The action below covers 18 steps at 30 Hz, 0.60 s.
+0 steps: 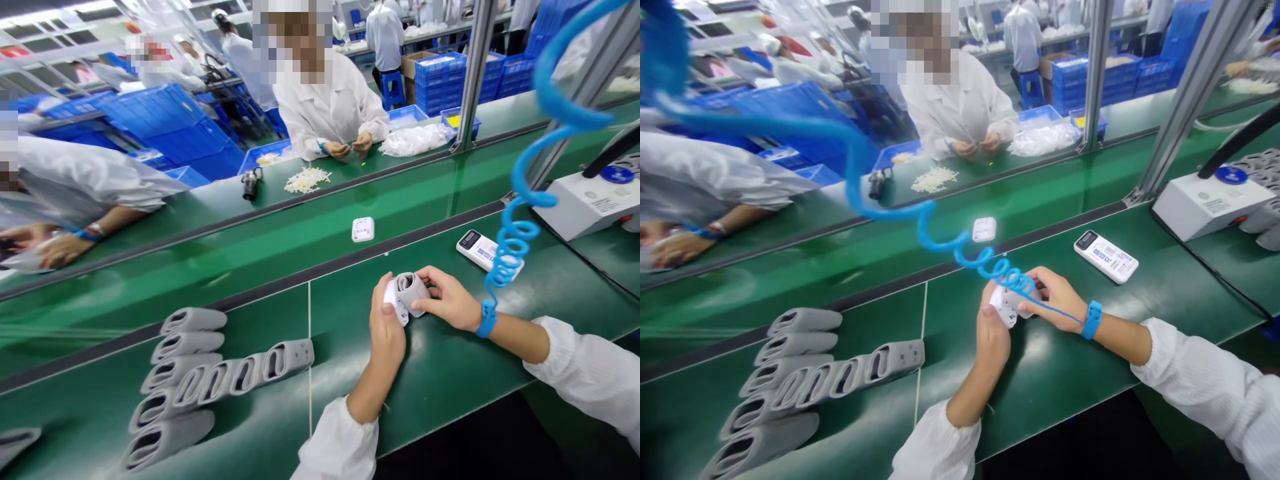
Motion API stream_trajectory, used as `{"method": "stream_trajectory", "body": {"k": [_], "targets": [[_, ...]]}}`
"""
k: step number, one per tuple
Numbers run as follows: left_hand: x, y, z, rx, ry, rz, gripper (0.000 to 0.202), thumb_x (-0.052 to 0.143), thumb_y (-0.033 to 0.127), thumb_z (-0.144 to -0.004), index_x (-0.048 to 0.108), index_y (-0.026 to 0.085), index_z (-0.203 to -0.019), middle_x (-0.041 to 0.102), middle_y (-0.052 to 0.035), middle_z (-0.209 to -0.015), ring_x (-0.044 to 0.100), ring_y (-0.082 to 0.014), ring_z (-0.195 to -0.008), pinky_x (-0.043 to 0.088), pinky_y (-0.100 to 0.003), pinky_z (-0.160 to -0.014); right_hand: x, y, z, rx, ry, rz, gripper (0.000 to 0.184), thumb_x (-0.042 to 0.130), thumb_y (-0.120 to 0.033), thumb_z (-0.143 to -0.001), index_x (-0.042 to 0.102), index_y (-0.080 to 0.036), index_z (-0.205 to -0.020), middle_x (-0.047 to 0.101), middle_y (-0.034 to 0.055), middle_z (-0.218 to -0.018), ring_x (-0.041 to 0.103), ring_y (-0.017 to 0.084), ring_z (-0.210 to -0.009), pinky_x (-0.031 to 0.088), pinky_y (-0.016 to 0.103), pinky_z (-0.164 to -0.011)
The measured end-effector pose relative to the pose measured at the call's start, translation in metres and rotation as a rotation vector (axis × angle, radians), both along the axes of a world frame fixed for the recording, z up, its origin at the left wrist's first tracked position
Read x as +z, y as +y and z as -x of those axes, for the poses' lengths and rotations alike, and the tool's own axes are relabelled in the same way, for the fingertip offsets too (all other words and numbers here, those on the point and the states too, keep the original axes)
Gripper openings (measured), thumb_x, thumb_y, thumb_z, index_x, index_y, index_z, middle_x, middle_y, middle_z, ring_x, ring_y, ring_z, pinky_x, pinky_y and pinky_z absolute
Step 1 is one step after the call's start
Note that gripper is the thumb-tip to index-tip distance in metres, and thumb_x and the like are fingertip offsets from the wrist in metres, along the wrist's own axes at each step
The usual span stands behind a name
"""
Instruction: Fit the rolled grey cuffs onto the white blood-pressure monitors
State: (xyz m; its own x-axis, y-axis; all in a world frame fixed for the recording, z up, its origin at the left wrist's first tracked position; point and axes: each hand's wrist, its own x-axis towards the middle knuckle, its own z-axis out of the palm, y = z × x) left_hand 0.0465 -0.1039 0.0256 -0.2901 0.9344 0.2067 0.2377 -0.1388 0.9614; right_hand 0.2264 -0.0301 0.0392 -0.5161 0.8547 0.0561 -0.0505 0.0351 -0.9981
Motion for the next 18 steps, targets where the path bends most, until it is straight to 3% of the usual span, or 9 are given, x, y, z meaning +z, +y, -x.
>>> {"method": "stream_trajectory", "body": {"k": [4, 8, 14, 18], "targets": [[-0.007, 0.003, 0.004, 0.012, 0.006, 0.021, 0.086, 0.034, 0.083, -0.111, 0.056, 0.021, -0.165, 0.067, -0.0195, -0.157, 0.066, -0.0367, -0.143, 0.049, -0.054, -0.125, 0.002, -0.003, 0.007, -0.05, -0.005, -0.06, 0.05, 0.094, -0.041, -0.087, 0.071, -0.021, -0.127, 0.072, 0.0088, -0.127, 0.072, 0.027, -0.118, 0.065, 0.042, -0.098], [-0.009, 0.008, 0.012, -0.015, -0.015, 0.044, 0.085, 0.039, 0.083, -0.11, 0.053, 0.024, -0.169, 0.062, -0.0173, -0.164, 0.06, -0.036, -0.152, 0.041, -0.054, -0.134, 0.009, -0.003, 0.007, -0.076, -0.089, -0.175, 0.042, 0.092, -0.038, -0.089, 0.073, -0.021, -0.123, 0.072, 0.0085, -0.126, 0.071, 0.026, -0.115, 0.065, 0.043, -0.099], [-0.002, 0.011, 0.014, 0.065, -0.058, 0.148, 0.08, 0.055, 0.079, -0.107, 0.057, 0.029, -0.169, 0.062, -0.0122, -0.162, 0.057, -0.034, -0.155, 0.04, -0.048, -0.136, 0.01, -0.001, 0.004, -0.091, -0.129, -0.291, 0.058, 0.096, -0.042, -0.088, 0.072, -0.023, -0.137, 0.072, 0.0101, -0.133, 0.071, 0.028, -0.125, 0.061, 0.046, -0.11], [0.006, 0.013, 0.012, 0.087, -0.138, 0.186, 0.071, 0.064, 0.07, -0.105, 0.066, 0.028, -0.162, 0.069, -0.0104, -0.156, 0.062, -0.0343, -0.15, 0.043, -0.049, -0.134, 0.004, 0.005, 0.004, -0.071, -0.131, -0.404, 0.055, 0.092, -0.038, -0.094, 0.072, -0.023, -0.142, 0.073, 0.0118, -0.14, 0.07, 0.029, -0.132, 0.057, 0.049, -0.119]]}}
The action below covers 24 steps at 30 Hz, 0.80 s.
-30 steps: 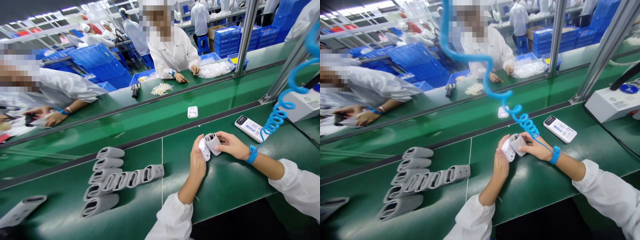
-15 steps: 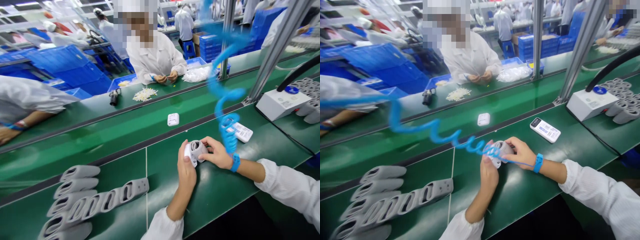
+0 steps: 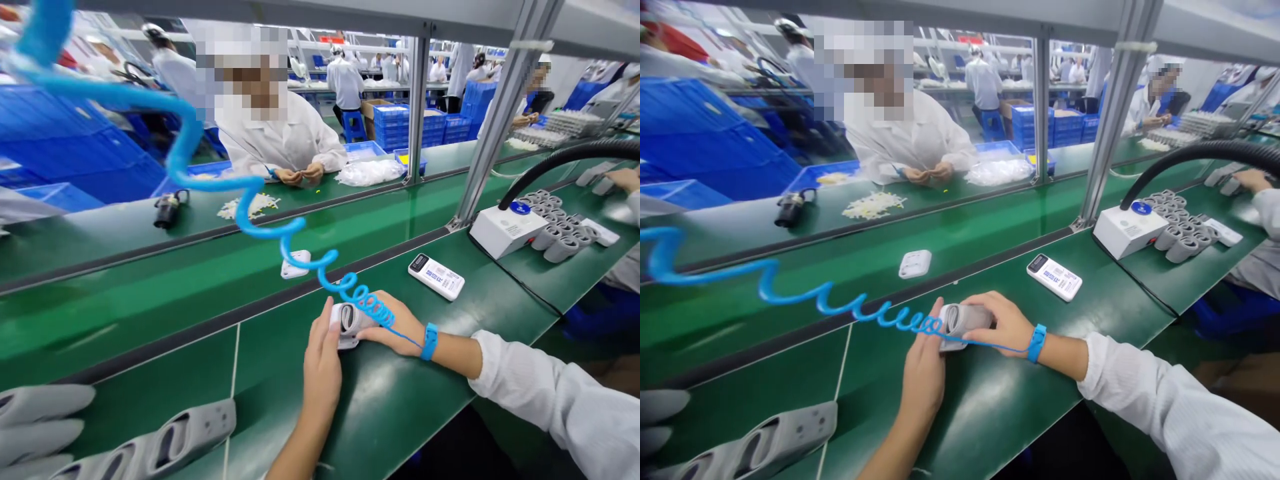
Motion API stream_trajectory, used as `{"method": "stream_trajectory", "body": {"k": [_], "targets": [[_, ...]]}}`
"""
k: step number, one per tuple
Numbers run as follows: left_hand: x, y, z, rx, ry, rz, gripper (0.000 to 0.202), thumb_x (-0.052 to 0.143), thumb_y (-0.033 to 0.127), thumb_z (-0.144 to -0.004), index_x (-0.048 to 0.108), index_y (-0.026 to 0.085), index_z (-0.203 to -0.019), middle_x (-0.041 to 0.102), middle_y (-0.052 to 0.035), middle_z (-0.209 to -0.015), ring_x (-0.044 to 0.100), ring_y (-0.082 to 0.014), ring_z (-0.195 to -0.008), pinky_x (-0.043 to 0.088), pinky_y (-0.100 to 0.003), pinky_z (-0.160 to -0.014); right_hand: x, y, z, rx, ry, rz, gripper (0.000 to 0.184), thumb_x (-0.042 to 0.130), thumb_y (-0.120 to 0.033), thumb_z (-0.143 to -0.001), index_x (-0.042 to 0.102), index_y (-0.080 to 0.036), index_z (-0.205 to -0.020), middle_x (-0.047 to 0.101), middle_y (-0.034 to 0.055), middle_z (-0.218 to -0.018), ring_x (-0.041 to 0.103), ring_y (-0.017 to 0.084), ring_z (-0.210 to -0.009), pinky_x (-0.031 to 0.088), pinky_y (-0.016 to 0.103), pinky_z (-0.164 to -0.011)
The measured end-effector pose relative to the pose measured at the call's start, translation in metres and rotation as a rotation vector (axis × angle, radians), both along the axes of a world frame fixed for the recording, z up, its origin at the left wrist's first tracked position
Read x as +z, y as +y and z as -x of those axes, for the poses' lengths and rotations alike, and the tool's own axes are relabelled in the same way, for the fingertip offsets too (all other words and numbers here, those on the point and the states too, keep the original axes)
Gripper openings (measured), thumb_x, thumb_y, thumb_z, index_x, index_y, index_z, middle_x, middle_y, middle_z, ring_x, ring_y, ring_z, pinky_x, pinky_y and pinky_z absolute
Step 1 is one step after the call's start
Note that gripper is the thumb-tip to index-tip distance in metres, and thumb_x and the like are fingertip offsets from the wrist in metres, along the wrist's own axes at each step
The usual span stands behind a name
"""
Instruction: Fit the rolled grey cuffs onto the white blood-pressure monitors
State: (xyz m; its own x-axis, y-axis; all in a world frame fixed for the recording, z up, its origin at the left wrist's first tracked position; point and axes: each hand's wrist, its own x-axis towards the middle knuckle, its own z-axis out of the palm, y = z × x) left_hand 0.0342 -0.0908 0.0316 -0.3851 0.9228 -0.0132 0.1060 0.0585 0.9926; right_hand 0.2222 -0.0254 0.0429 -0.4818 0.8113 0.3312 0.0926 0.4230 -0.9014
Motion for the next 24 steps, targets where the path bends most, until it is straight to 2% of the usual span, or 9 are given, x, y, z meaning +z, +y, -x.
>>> {"method": "stream_trajectory", "body": {"k": [4, 9, 13, 17, 20, 22, 24], "targets": [[0.003, 0.005, 0.004, 0.014, -0.042, 0.062, 0.072, 0.08, 0.063, -0.091, 0.075, 0.025, -0.152, 0.073, -0.0135, -0.155, 0.066, -0.0402, -0.146, 0.051, -0.055, -0.128, 0.0, 0.005, -0.004, 0.077, -0.049, -0.088, 0.054, 0.086, -0.03, -0.098, 0.07, -0.024, -0.149, 0.067, 0.0138, -0.157, 0.062, 0.03, -0.15, 0.049, 0.05, -0.13], [0.01, 0.008, 0.004, -0.056, -0.264, 0.12, 0.089, 0.096, 0.066, -0.073, 0.077, 0.018, -0.145, 0.084, -0.0148, -0.128, 0.081, -0.0394, -0.115, 0.069, -0.053, -0.103, 0.001, 0.009, -0.013, 0.168, -0.166, -0.124, 0.052, 0.077, -0.026, -0.106, 0.067, -0.025, -0.157, 0.05, 0.0125, -0.179, 0.037, 0.031, -0.173, 0.035, 0.053, -0.141], [0.018, 0.009, 0.005, -0.167, -0.359, 0.153, 0.085, 0.101, 0.064, -0.067, 0.08, 0.016, -0.135, 0.087, -0.0141, -0.114, 0.084, -0.0379, -0.104, 0.071, -0.049, -0.094, 0.0, 0.009, -0.013, 0.236, -0.218, -0.148, 0.054, 0.073, -0.026, -0.108, 0.064, -0.027, -0.161, 0.041, 0.0101, -0.184, 0.026, 0.032, -0.177, 0.03, 0.054, -0.144], [0.022, 0.012, 0.014, -0.272, -0.271, 0.215, 0.074, 0.104, 0.058, -0.062, 0.085, 0.017, -0.121, 0.087, -0.0125, -0.11, 0.082, -0.037, -0.101, 0.069, -0.046, -0.092, 0.001, 0.005, -0.01, 0.302, -0.265, -0.194, 0.052, 0.068, -0.023, -0.11, 0.063, -0.027, -0.162, 0.048, 0.0094, -0.18, 0.017, 0.03, -0.18, 0.025, 0.056, -0.146], [0.023, 0.013, 0.018, -0.335, -0.232, 0.23, 0.069, 0.102, 0.057, -0.064, 0.086, 0.019, -0.119, 0.087, -0.012, -0.109, 0.081, -0.0367, -0.102, 0.067, -0.045, -0.094, 0.005, 0.002, -0.01, 0.3, -0.255, -0.169, 0.051, 0.07, -0.025, -0.11, 0.065, -0.027, -0.161, 0.043, 0.0089, -0.183, 0.018, 0.031, -0.18, 0.023, 0.056, -0.146], [0.024, 0.014, 0.019, -0.352, -0.249, 0.23, 0.065, 0.1, 0.056, -0.068, 0.086, 0.019, -0.119, 0.087, -0.012, -0.107, 0.081, -0.0372, -0.102, 0.066, -0.045, -0.093, 0.01, 0.002, -0.012, 0.291, -0.206, -0.094, 0.058, 0.079, -0.033, -0.105, 0.066, -0.028, -0.161, 0.036, 0.0092, -0.187, 0.024, 0.034, -0.178, 0.027, 0.056, -0.144], [0.024, 0.014, 0.018, -0.357, -0.272, 0.222, 0.06, 0.098, 0.054, -0.072, 0.086, 0.02, -0.12, 0.087, -0.0113, -0.107, 0.081, -0.0363, -0.103, 0.066, -0.043, -0.092, 0.015, 0.004, -0.014, 0.261, -0.092, 0.041, 0.065, 0.085, -0.047, -0.101, 0.067, -0.03, -0.16, 0.039, 0.0104, -0.186, 0.035, 0.035, -0.174, 0.032, 0.055, -0.142]]}}
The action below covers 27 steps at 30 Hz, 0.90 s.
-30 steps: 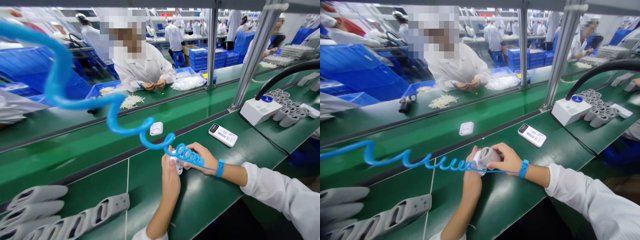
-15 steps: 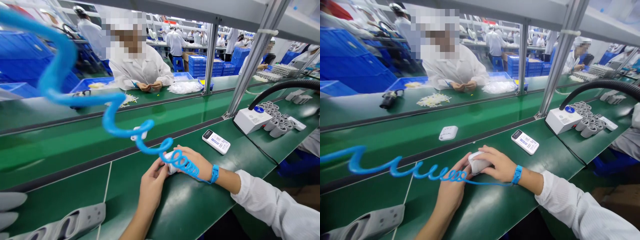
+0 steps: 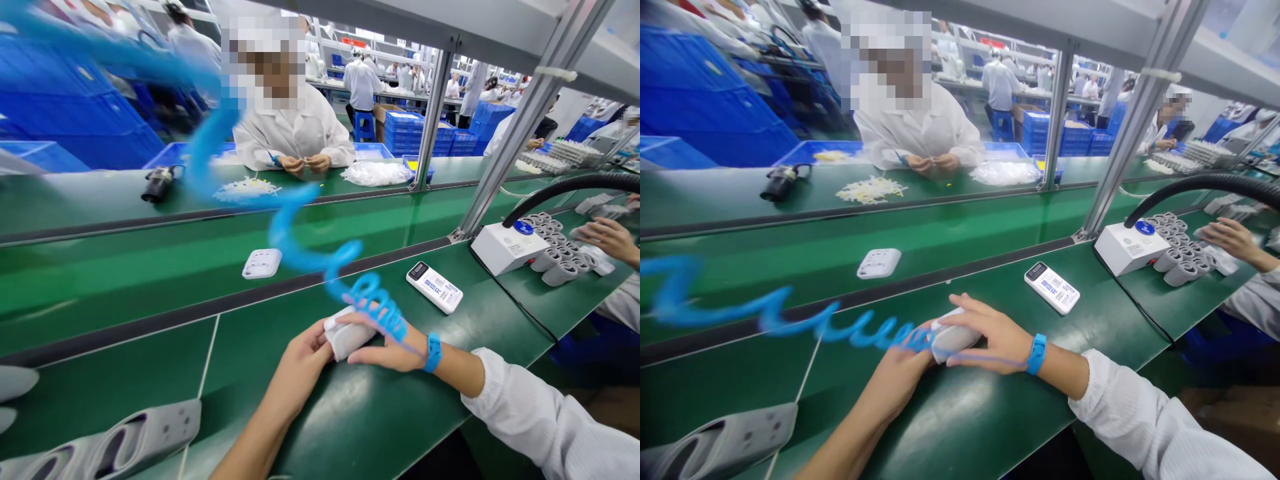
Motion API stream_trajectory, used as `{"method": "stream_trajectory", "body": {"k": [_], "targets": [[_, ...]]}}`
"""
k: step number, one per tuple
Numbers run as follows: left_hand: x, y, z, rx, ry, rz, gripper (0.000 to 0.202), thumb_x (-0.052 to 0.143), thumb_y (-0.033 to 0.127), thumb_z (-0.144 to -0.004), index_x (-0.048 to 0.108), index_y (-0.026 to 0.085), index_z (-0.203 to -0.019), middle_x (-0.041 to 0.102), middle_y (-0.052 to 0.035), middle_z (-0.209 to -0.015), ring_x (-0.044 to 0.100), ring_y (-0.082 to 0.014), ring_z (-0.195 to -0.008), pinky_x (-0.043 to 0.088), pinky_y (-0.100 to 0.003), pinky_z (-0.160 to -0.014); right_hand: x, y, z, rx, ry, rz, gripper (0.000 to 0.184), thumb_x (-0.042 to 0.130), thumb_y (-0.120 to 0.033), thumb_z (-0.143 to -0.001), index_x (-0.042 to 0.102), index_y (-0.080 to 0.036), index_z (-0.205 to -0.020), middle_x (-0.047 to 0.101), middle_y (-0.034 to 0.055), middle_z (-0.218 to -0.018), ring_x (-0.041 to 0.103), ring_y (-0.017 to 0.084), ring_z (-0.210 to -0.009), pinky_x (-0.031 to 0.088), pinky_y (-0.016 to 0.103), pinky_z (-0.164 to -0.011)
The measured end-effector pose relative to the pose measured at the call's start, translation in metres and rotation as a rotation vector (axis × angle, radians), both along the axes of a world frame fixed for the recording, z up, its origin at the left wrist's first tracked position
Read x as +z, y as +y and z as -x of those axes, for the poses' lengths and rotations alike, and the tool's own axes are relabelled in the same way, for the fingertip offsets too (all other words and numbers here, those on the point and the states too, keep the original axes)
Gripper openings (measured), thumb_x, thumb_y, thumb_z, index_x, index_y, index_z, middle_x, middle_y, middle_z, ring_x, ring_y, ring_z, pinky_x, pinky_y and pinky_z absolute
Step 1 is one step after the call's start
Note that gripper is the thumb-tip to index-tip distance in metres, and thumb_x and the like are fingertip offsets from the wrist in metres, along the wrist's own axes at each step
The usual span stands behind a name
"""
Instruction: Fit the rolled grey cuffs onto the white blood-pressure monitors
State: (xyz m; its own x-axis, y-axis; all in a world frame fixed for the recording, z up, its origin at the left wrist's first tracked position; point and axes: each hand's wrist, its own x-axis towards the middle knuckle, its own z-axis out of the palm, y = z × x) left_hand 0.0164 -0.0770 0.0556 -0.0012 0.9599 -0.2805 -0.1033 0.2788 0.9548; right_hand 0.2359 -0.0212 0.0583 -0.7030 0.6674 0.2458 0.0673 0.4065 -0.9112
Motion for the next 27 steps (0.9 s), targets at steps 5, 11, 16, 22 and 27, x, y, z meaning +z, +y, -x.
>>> {"method": "stream_trajectory", "body": {"k": [5, 11, 16, 22, 27], "targets": [[0.0, -0.001, 0.0, -0.045, -0.058, -0.019, 0.057, 0.096, 0.048, -0.075, 0.085, 0.02, -0.124, 0.087, -0.0102, -0.109, 0.08, -0.0345, -0.107, 0.064, -0.042, -0.098, -0.001, 0.011, 0.0, -0.104, 0.162, 0.552, 0.053, 0.068, -0.06, -0.109, 0.076, -0.025, -0.148, 0.065, 0.0127, -0.164, 0.062, 0.031, -0.152, 0.052, 0.053, -0.128], [0.004, -0.001, 0.005, -0.109, -0.087, 0.012, 0.056, 0.096, 0.045, -0.075, 0.086, 0.021, -0.124, 0.087, -0.0098, -0.105, 0.08, -0.0353, -0.107, 0.063, -0.044, -0.1, -0.011, 0.019, 0.001, -0.045, 0.14, 0.711, 0.049, 0.082, -0.051, -0.099, 0.078, -0.024, -0.139, 0.081, 0.0083, -0.128, 0.078, 0.027, -0.122, 0.065, 0.046, -0.109], [0.007, 0.001, 0.006, -0.149, -0.012, 0.007, 0.046, 0.095, 0.046, -0.072, 0.089, 0.024, -0.112, 0.087, -0.0089, -0.101, 0.08, -0.0342, -0.099, 0.064, -0.043, -0.095, -0.015, 0.025, -0.004, 0.054, 0.136, 0.711, 0.058, 0.093, -0.041, -0.086, 0.077, -0.02, -0.138, 0.081, 0.0117, -0.133, 0.078, 0.028, -0.125, 0.062, 0.045, -0.111], [0.013, -0.003, 0.003, -0.236, 0.042, 0.001, 0.046, 0.092, 0.048, -0.078, 0.089, 0.024, -0.117, 0.088, -0.0101, -0.112, 0.081, -0.0353, -0.102, 0.064, -0.041, -0.093, -0.022, 0.032, -0.006, 0.168, 0.051, 0.737, 0.067, 0.097, -0.031, -0.078, 0.076, -0.022, -0.141, 0.083, 0.0087, -0.125, 0.08, 0.026, -0.119, 0.061, 0.041, -0.108], [0.015, -0.004, 0.0, -0.254, 0.006, -0.024, 0.047, 0.094, 0.049, -0.078, 0.089, 0.024, -0.117, 0.088, -0.0113, -0.111, 0.081, -0.0359, -0.104, 0.065, -0.043, -0.094, -0.023, 0.033, -0.006, 0.166, 0.051, 0.666, 0.064, 0.096, -0.032, -0.079, 0.076, -0.02, -0.139, 0.083, 0.009, -0.121, 0.08, 0.024, -0.114, 0.061, 0.04, -0.106]]}}
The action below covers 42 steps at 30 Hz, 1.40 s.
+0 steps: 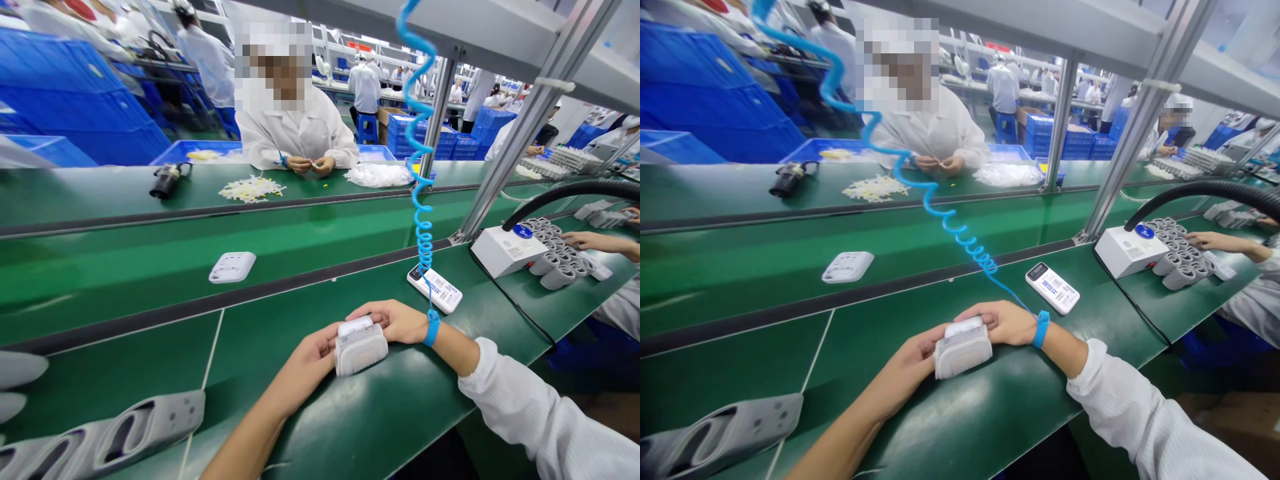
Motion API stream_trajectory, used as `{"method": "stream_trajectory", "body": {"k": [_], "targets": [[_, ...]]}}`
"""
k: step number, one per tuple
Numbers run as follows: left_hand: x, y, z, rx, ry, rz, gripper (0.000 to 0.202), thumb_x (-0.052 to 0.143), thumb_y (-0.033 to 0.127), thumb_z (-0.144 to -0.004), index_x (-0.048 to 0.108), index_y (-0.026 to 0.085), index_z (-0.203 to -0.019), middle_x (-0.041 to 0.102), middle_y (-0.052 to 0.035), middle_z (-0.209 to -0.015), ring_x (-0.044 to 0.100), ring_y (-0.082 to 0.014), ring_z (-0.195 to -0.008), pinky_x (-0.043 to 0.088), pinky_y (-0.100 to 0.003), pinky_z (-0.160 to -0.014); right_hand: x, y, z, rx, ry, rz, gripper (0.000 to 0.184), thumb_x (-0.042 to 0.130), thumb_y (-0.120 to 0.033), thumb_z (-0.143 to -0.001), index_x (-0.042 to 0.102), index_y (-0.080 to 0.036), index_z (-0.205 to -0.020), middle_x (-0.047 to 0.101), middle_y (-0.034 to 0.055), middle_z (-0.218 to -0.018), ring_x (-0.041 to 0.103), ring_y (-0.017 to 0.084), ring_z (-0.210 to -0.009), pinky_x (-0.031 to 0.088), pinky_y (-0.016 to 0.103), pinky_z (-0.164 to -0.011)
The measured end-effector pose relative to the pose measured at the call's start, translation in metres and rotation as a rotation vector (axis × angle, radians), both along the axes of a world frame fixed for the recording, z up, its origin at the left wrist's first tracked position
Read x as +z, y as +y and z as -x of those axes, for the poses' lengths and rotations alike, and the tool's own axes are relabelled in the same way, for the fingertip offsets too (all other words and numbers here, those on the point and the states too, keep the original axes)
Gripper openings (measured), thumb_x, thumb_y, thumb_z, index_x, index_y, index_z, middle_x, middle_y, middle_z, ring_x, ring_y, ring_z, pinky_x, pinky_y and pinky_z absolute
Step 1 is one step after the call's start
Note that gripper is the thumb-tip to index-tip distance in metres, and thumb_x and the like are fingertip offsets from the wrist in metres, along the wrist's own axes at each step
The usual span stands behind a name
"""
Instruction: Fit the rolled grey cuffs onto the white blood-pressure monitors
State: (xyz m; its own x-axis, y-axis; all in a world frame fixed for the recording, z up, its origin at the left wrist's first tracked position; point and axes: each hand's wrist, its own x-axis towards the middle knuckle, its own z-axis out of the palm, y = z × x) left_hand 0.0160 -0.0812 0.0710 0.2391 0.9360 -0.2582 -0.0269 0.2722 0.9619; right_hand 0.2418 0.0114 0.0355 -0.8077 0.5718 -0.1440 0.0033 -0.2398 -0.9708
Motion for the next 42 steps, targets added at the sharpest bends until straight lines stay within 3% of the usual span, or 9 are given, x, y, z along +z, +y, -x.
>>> {"method": "stream_trajectory", "body": {"k": [5, 10, 19, 23, 27, 31, 34, 37, 42], "targets": [[0.002, 0.001, -0.004, 0.016, -0.017, -0.049, 0.043, 0.093, 0.048, -0.076, 0.089, 0.023, -0.111, 0.087, -0.01, -0.097, 0.082, -0.0363, -0.1, 0.066, -0.047, -0.096, 0.005, -0.002, -0.002, 0.003, -0.01, -0.041, 0.065, 0.095, -0.031, -0.08, 0.074, -0.019, -0.14, 0.082, 0.0103, -0.125, 0.08, 0.025, -0.115, 0.061, 0.042, -0.107], [0.0, 0.003, -0.004, -0.007, -0.052, -0.127, 0.04, 0.088, 0.046, -0.082, 0.089, 0.021, -0.113, 0.087, -0.0115, -0.102, 0.082, -0.0346, -0.099, 0.067, -0.047, -0.095, 0.007, -0.002, -0.004, -0.012, -0.032, -0.1, 0.066, 0.095, -0.032, -0.08, 0.073, -0.018, -0.141, 0.082, 0.011, -0.125, 0.08, 0.025, -0.115, 0.061, 0.042, -0.107], [-0.03, 0.005, -0.018, 0.081, -0.229, -0.199, 0.038, 0.089, 0.04, -0.077, 0.087, 0.015, -0.106, 0.086, -0.0114, -0.098, 0.078, -0.0262, -0.088, 0.059, -0.035, -0.085, 0.018, -0.009, -0.012, -0.127, -0.131, -0.116, 0.077, 0.096, -0.037, -0.079, 0.07, -0.02, -0.149, 0.084, 0.011, -0.121, 0.082, 0.028, -0.11, 0.065, 0.046, -0.103], [-0.038, 0.013, -0.022, 0.31, -0.459, -0.105, 0.061, 0.096, 0.047, -0.076, 0.082, 0.015, -0.126, 0.086, -0.0148, -0.114, 0.08, -0.0274, -0.097, 0.062, -0.034, -0.083, 0.02, -0.012, -0.015, -0.289, -0.115, 0.028, 0.064, 0.088, -0.054, -0.09, 0.073, -0.025, -0.145, 0.079, 0.0163, -0.139, 0.082, 0.033, -0.121, 0.068, 0.051, -0.106], [-0.04, 0.022, -0.022, 0.51, -0.556, -0.135, 0.079, 0.097, 0.047, -0.076, 0.072, 0.019, -0.145, 0.081, -0.0181, -0.135, 0.08, -0.0312, -0.111, 0.065, -0.037, -0.086, 0.019, -0.015, 0.003, -0.344, -0.072, 0.098, 0.057, 0.092, -0.058, -0.088, 0.079, -0.022, -0.129, 0.082, 0.02, -0.132, 0.083, 0.036, -0.121, 0.065, 0.056, -0.115], [-0.045, 0.028, -0.013, 0.605, -0.455, -0.319, 0.069, 0.085, 0.042, -0.091, 0.065, 0.021, -0.153, 0.077, -0.0185, -0.147, 0.076, -0.0337, -0.131, 0.061, -0.047, -0.11, 0.014, -0.009, 0.049, -0.36, -0.029, 0.1, 0.058, 0.098, -0.054, -0.084, 0.08, -0.021, -0.128, 0.083, 0.0151, -0.128, 0.084, 0.03, -0.115, 0.066, 0.05, -0.115], [-0.05, 0.032, 0.001, 0.743, -0.154, -0.471, 0.06, 0.072, 0.032, -0.099, 0.062, 0.023, -0.158, 0.071, -0.0173, -0.156, 0.066, -0.0336, -0.147, 0.048, -0.053, -0.129, 0.012, 0.009, 0.082, -0.374, 0.003, 0.059, 0.06, 0.101, -0.054, -0.08, 0.079, -0.022, -0.126, 0.085, 0.011, -0.121, 0.083, 0.027, -0.111, 0.069, 0.046, -0.107], [-0.056, 0.039, 0.014, 0.829, 0.051, -0.479, 0.062, 0.064, 0.025, -0.1, 0.058, 0.02, -0.162, 0.064, -0.0207, -0.162, 0.06, -0.0349, -0.153, 0.048, -0.054, -0.129, 0.02, 0.048, 0.102, -0.385, -0.065, -0.111, 0.056, 0.094, -0.061, -0.081, 0.076, -0.021, -0.116, 0.084, 0.0101, -0.11, 0.083, 0.026, -0.101, 0.072, 0.045, -0.094], [-0.062, 0.048, 0.012, 0.821, 0.204, -0.482, 0.063, 0.057, 0.012, -0.097, 0.057, 0.018, -0.159, 0.066, -0.0215, -0.153, 0.066, -0.0325, -0.139, 0.058, -0.051, -0.115, 0.071, 0.153, 0.127, -0.482, -0.41, -0.636, 0.05, 0.073, -0.062, -0.089, 0.073, -0.019, -0.114, 0.084, 0.0137, -0.106, 0.08, 0.03, -0.099, 0.068, 0.046, -0.088]]}}
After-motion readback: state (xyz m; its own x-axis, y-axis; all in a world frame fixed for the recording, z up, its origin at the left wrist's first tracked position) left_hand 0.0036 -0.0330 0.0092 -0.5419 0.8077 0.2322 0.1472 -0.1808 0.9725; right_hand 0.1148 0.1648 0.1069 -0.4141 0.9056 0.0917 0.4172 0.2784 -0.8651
